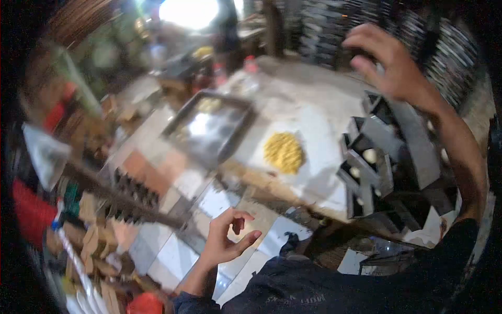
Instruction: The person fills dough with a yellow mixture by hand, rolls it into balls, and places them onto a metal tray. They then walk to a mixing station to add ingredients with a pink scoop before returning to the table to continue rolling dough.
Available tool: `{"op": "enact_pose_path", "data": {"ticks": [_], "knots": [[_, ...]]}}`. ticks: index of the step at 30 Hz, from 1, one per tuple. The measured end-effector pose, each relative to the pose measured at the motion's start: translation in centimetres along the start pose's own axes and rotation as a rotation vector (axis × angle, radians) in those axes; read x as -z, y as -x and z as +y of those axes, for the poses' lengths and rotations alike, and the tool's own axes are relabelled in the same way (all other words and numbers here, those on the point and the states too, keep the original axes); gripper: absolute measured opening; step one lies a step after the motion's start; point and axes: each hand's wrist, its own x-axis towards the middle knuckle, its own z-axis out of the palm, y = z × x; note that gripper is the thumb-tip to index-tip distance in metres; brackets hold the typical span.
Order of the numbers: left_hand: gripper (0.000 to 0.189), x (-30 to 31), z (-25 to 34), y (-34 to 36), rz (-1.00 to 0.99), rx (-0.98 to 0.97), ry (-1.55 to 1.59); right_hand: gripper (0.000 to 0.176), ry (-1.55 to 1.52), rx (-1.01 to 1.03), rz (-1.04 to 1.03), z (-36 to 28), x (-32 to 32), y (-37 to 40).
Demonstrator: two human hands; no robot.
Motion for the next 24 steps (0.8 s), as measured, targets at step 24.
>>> {"op": "enact_pose_path", "data": {"ticks": [24], "knots": [[0.012,25.9,20.0,64.6,0.961,0.479,-0.625,0.034,-0.915,0.048,-1.817,-83.4,-51.5,12.7]]}}
